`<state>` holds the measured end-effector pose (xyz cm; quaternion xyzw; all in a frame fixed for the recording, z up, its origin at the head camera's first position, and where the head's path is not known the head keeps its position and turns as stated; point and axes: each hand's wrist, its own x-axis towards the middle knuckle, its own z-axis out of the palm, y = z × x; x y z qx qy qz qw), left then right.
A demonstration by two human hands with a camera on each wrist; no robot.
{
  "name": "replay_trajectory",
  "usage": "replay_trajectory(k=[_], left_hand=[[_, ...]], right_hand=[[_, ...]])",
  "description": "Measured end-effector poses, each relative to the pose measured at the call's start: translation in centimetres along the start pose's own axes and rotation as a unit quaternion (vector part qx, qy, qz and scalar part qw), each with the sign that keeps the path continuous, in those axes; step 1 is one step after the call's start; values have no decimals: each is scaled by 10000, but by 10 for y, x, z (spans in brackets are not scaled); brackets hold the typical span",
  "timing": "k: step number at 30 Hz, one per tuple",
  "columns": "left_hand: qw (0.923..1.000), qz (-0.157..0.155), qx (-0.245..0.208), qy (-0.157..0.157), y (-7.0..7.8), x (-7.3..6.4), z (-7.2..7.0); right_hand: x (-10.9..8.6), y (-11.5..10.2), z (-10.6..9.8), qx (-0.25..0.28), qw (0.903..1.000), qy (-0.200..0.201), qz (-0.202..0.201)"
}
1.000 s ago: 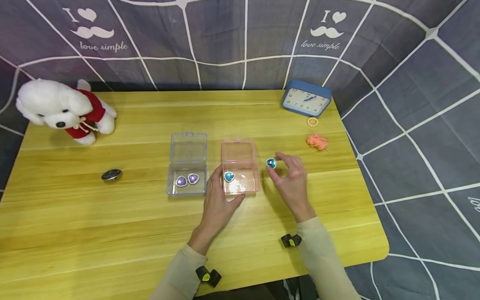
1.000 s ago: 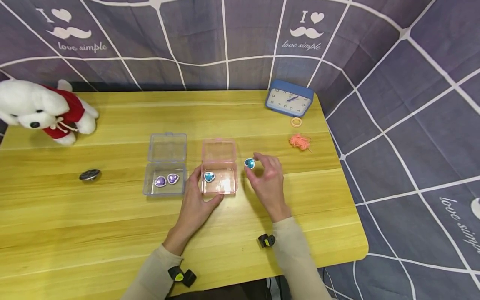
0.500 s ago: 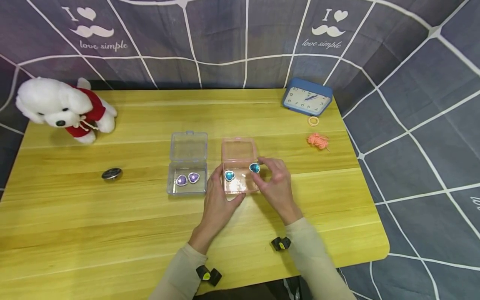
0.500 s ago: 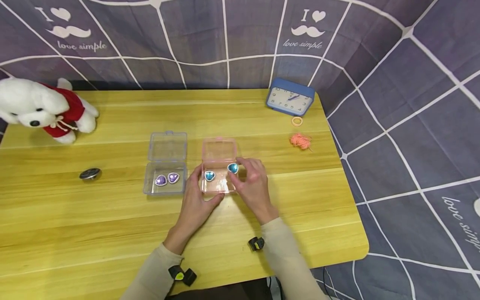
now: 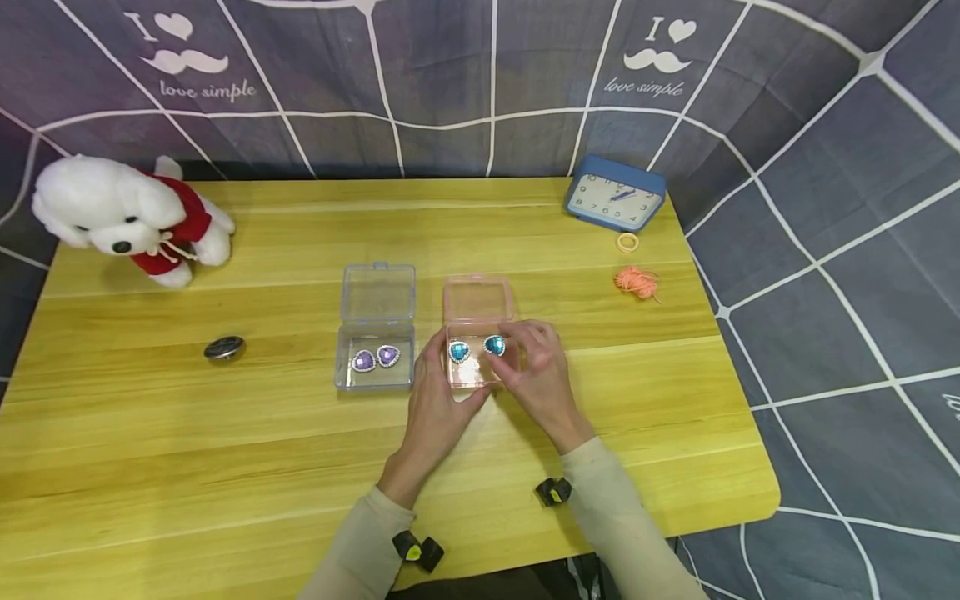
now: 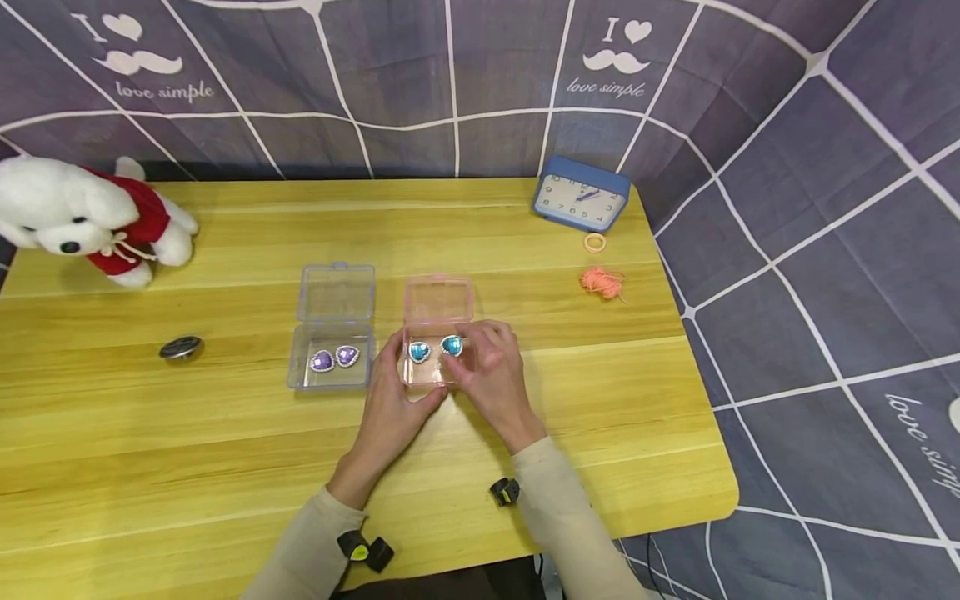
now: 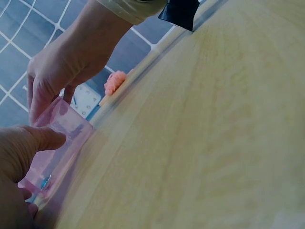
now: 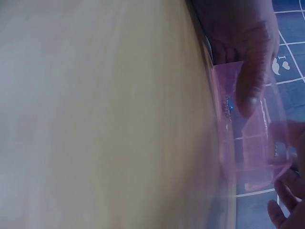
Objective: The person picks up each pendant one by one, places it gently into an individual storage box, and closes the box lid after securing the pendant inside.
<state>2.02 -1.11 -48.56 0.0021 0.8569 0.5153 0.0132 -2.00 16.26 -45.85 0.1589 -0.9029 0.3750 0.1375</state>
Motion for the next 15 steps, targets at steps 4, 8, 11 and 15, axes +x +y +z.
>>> replay_trajectory(k=[4, 8, 11, 15], left_hand=[[10000, 6, -7, 3, -1, 1, 0], [10000, 24, 8, 6, -1, 2, 0], [10000, 37, 14, -3, -1, 1, 0], [10000, 16, 22, -7, 0, 1, -1]], right_hand=[[0, 0, 1, -69, 10000, 9, -68], [0, 0, 2, -97, 9999, -5, -44], [-1, -1, 2, -91, 10000, -27, 16], [-1, -1, 2, -88, 9999, -42, 33]])
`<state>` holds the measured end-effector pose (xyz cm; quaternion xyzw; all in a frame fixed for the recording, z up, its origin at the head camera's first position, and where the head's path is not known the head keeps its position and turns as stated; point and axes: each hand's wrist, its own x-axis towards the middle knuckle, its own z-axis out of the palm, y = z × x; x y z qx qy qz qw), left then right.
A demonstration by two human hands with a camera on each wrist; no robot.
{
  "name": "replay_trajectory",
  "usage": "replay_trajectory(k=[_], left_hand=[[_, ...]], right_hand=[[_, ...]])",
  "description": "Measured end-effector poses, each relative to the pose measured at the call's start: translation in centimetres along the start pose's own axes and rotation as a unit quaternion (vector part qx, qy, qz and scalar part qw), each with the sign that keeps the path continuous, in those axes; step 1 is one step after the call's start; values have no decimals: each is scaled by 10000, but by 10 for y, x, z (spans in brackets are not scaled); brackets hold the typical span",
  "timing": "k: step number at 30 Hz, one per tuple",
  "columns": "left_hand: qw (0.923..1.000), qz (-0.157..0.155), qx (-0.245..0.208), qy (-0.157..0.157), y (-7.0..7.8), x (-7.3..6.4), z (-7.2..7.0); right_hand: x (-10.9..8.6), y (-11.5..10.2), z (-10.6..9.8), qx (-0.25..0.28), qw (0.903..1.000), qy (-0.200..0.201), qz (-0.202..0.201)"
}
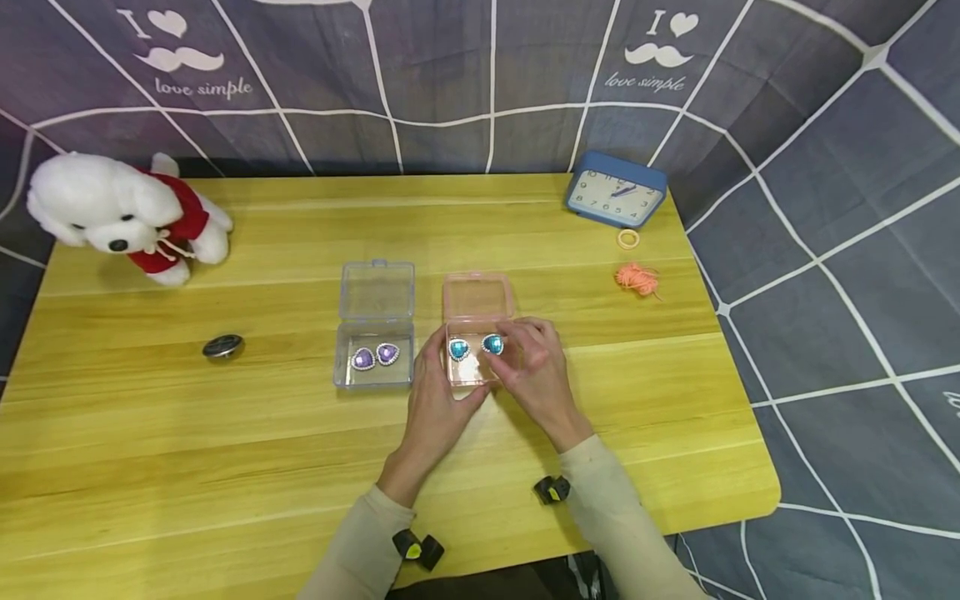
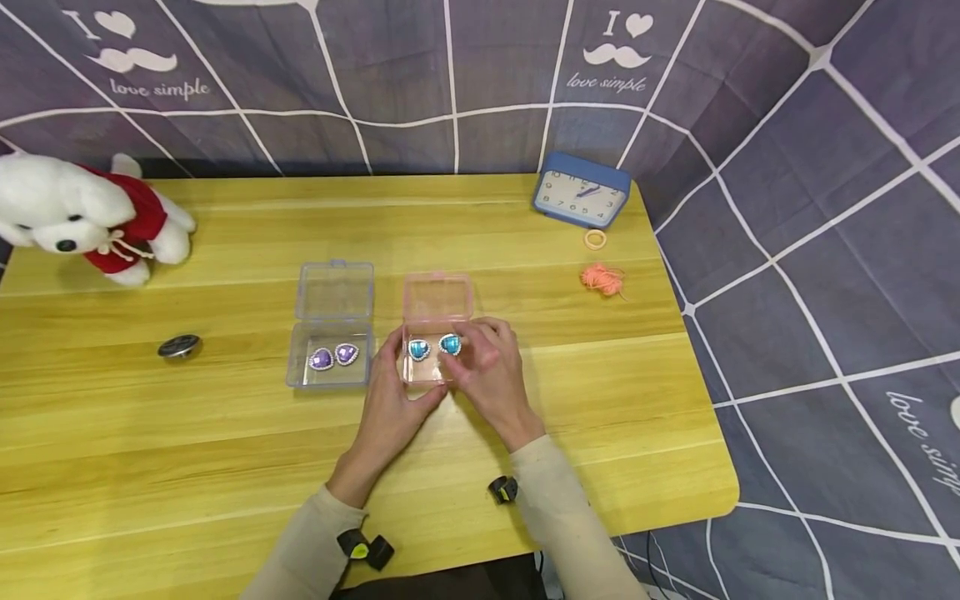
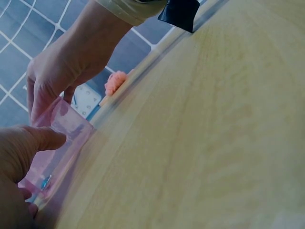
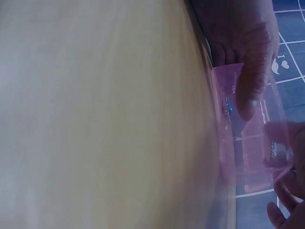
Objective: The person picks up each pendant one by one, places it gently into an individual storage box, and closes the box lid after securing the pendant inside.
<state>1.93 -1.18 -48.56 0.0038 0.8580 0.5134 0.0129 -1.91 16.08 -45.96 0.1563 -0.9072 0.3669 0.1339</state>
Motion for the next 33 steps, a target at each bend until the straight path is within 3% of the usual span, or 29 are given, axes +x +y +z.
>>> replay_trajectory(k=[17, 33], left_hand=[[10000, 50, -41, 38, -1, 1, -2], [10000, 5, -37, -50, 2, 0, -1]], right_hand=[[2, 0, -1, -132, 9996, -7, -251], [5, 0, -4, 365, 9993, 103, 59]])
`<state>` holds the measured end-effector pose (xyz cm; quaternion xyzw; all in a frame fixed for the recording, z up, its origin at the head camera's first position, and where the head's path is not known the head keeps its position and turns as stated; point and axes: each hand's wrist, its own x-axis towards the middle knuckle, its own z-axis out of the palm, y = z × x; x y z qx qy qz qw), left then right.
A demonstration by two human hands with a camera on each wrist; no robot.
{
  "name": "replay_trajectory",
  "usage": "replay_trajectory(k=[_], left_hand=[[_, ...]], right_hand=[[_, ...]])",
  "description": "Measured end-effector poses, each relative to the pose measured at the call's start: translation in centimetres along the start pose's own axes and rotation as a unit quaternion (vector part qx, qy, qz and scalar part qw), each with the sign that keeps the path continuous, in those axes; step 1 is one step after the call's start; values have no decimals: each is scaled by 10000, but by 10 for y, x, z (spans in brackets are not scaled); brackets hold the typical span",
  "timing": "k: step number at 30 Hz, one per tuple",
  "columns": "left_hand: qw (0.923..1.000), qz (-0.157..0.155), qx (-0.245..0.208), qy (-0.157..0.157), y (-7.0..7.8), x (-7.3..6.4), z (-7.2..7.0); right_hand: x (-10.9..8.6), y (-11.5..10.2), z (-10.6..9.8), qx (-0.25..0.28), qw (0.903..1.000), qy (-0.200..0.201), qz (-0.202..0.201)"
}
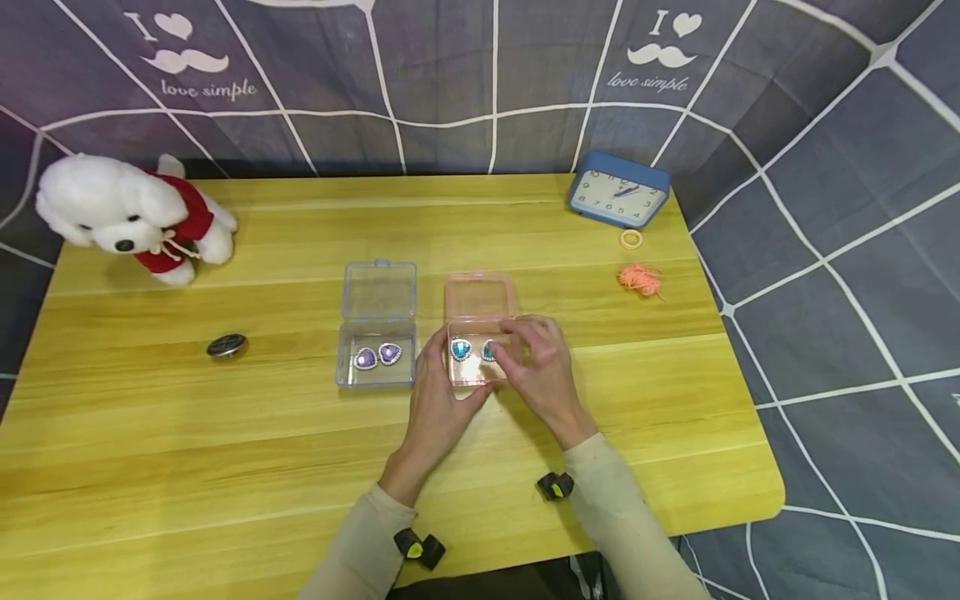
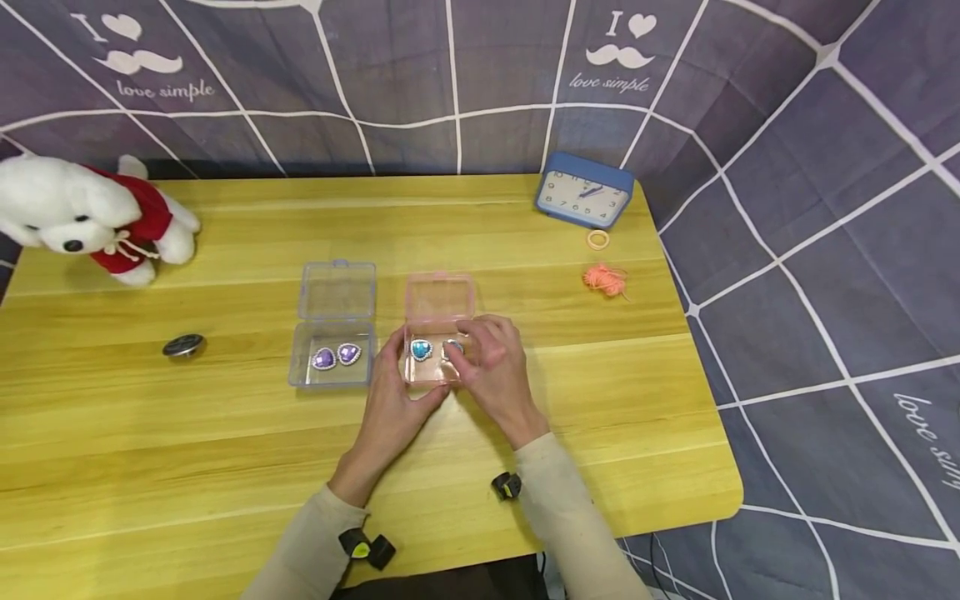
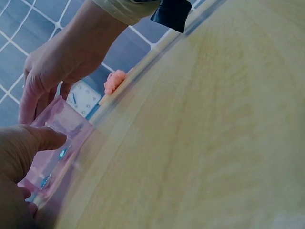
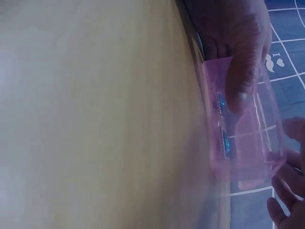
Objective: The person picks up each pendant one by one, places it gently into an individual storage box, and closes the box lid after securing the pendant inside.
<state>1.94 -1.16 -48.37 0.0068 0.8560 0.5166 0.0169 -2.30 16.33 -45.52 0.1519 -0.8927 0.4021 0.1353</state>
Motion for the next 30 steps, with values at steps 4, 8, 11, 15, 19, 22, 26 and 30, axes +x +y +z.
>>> replay_trajectory(k=[4, 8, 11, 15, 19, 22, 26, 30], left_hand=[[10000, -13, 2, -12, 0, 0, 0], [10000, -44, 44, -18, 0, 0, 0], [10000, -57, 41, 2, -1, 0, -1], [10000, -50, 18, 4, -1, 0, -1], [10000, -52, 56, -18, -1, -1, 0], [10000, -37, 42, -17, 0, -1, 0], [10000, 6, 38, 1, 0, -1, 0], [10000, 6, 63, 6, -1, -1, -1]], right_hand=[[4, 4, -2, 79, 9999, 74, 99], [9, 10, -5, 270, 9988, 328, 252], [14, 13, -6, 487, 9960, 423, 622], [18, 19, -3, 920, 9850, 228, 1445], [19, 20, 2, 1408, 9663, 45, 2154], [21, 19, 5, 1610, 9578, 57, 2381], [24, 19, 7, 1715, 9531, 97, 2490], [26, 18, 8, 1877, 9481, 158, 2563]])
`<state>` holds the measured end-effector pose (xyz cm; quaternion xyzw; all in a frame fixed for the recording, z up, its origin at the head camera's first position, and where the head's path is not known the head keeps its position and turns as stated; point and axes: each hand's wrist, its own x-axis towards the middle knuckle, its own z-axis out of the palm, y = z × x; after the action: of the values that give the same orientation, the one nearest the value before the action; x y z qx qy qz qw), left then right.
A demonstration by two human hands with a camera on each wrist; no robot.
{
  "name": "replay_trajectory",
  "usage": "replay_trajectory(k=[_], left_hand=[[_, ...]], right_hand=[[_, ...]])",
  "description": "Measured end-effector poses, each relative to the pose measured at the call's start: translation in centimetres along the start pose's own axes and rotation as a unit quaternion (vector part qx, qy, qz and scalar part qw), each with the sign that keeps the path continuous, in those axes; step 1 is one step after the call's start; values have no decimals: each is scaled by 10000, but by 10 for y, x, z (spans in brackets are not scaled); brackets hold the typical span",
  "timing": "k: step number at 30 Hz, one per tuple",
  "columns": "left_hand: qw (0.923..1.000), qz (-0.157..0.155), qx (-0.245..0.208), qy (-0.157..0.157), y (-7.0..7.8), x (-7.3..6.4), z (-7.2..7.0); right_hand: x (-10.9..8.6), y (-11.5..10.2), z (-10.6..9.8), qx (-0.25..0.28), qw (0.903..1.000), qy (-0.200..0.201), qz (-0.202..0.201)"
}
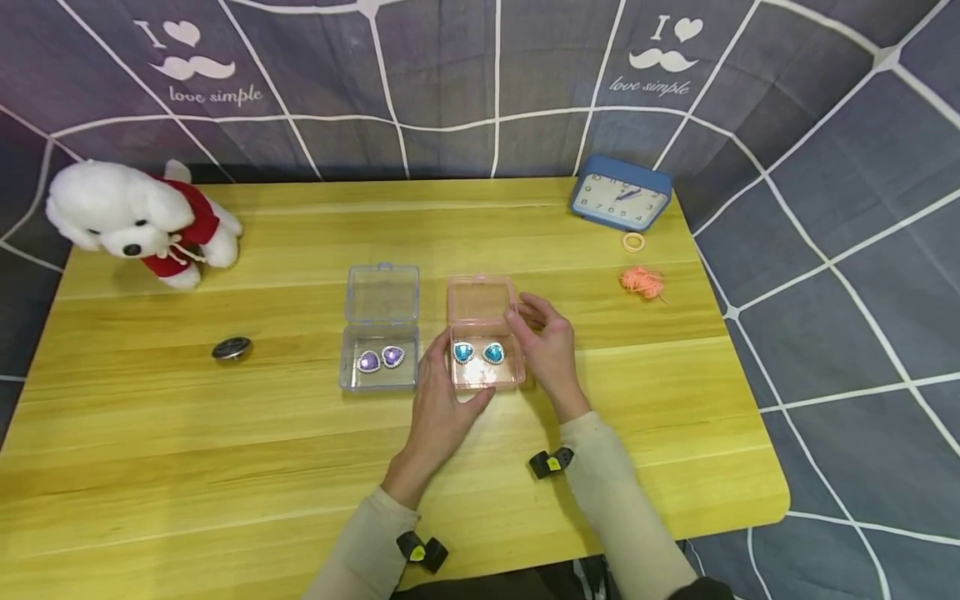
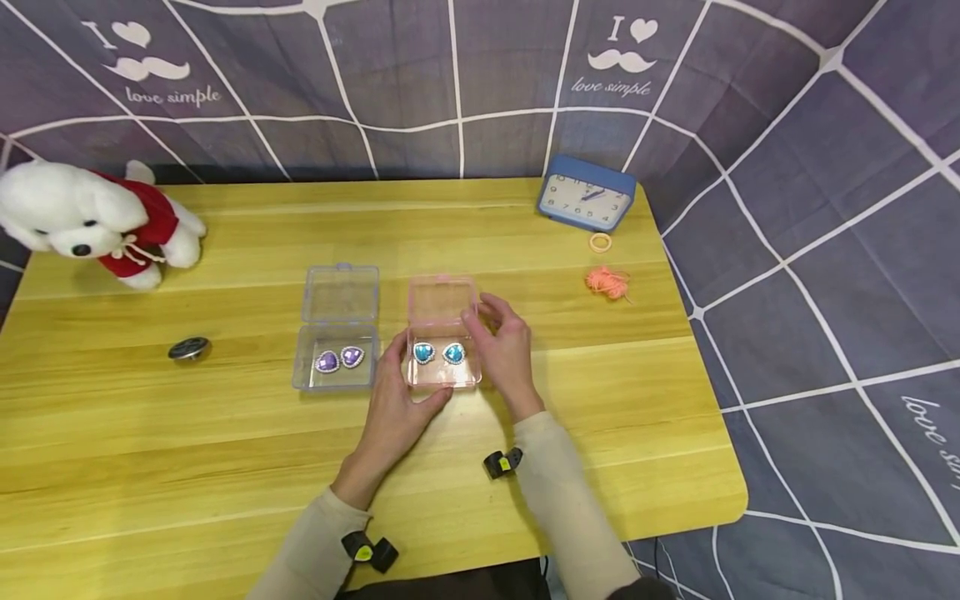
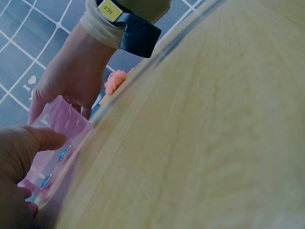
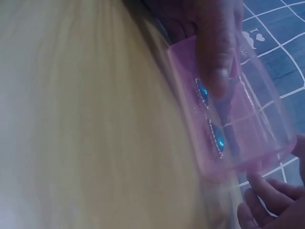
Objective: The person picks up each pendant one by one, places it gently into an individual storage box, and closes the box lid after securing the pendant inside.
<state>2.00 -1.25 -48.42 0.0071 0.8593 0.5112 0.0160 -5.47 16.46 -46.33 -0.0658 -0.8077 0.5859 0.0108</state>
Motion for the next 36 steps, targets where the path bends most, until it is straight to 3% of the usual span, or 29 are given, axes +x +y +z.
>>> replay_trajectory(k=[7, 17, 27, 36], left_hand=[[10000, 8, -25, 46, -1, 1, 0], [9999, 18, -61, 105, 1, 1, -1], [9999, -20, -42, 112, 0, 1, 2], [9998, 126, -123, 87, 1, 1, 0]], right_hand=[[1, -8, -3, 856, 9960, 194, 160], [-5, -19, -9, 1732, 9841, 325, -224], [-10, -18, -8, 1589, 9866, 361, -6], [-21, -11, -12, 1093, 9937, -260, 19]])
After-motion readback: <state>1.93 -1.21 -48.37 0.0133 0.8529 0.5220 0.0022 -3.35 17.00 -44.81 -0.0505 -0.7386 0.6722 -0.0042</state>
